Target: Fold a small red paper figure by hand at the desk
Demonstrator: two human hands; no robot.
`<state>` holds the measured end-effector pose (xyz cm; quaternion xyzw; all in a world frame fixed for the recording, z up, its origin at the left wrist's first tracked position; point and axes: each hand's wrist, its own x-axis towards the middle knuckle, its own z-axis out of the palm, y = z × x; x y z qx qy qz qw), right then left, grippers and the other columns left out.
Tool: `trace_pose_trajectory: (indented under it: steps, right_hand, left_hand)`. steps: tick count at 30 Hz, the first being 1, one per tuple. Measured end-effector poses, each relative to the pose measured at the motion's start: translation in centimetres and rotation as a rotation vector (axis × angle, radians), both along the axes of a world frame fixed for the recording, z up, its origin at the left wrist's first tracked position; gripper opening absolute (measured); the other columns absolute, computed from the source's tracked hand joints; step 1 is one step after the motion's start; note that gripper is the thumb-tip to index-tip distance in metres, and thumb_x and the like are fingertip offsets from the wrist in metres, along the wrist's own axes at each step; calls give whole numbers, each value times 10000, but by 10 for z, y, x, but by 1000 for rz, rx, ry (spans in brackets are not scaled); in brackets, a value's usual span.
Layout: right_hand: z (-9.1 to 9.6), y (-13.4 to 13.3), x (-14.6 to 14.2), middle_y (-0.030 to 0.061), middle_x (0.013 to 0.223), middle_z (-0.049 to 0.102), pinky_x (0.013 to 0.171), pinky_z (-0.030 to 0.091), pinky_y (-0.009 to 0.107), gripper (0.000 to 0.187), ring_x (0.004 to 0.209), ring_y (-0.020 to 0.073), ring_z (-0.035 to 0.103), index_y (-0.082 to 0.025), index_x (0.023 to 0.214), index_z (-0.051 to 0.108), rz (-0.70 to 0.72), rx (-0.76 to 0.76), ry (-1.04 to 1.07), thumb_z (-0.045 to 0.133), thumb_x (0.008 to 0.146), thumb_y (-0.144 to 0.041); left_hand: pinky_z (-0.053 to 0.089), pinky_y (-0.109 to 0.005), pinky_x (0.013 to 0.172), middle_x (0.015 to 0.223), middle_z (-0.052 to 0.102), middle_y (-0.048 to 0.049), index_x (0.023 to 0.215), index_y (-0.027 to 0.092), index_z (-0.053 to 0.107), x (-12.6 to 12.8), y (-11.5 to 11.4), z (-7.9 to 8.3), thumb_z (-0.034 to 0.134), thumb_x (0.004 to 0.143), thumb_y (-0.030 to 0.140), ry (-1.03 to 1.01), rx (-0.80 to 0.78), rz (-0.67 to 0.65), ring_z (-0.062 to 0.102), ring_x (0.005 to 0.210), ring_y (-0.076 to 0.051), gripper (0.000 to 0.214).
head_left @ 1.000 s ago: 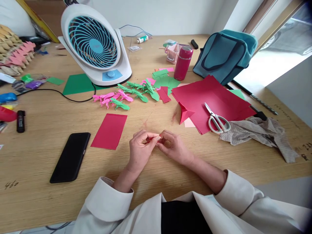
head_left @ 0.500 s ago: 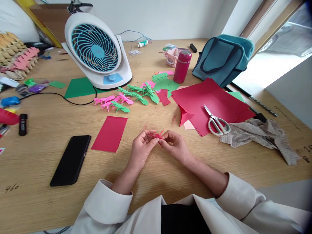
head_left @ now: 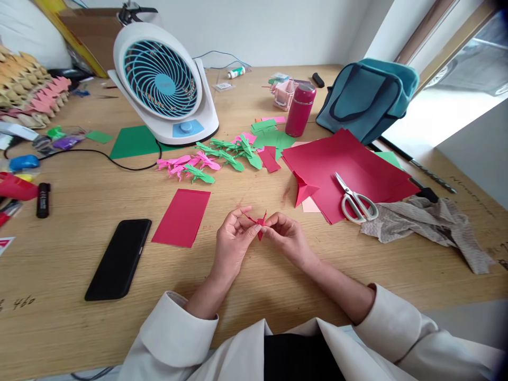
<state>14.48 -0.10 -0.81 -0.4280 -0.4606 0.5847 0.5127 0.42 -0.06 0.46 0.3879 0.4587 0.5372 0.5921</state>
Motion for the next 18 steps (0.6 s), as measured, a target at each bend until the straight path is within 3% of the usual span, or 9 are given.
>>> trace_pose_trajectory:
  steps: [3,7,10,18]
  right_hand:
    - [2,0,1,-9,670,649,642,485,283,438,618,128,565,-209,703,599,3,-6,33,812,660,-589]
    - [2,-1,3,-4,677,663,646,497,294,439,621,137,580,-211,708,611,5,-27,24,815,652,-596]
    - [-1,-1,3,4,692,668,636,494,288,427,629,138,585,-207,714,608,7,-28,22,815,666,-578]
    - [-8,-1,3,13,726,658,637,480,271,336,660,131,580,-193,717,633,-49,41,-22,797,731,-486]
  left_hand:
    - [511,-238,801,743,682,37,1171,194,653,-1,0,-1,837,691,266,-61,-52,-32,666,759,-108,519]
    - [527,-288,839,861,740,-21,880,185,742,-2,2,-4,853,663,313,-100,-60,-104,683,846,-155,275]
    - [542,-319,829,817,744,-25,729,181,718,-2,2,-4,870,632,334,-83,-35,-95,684,818,-168,237]
    - [540,-323,836,831,722,-30,753,182,738,3,-1,-9,813,711,322,101,79,-32,678,824,-172,164]
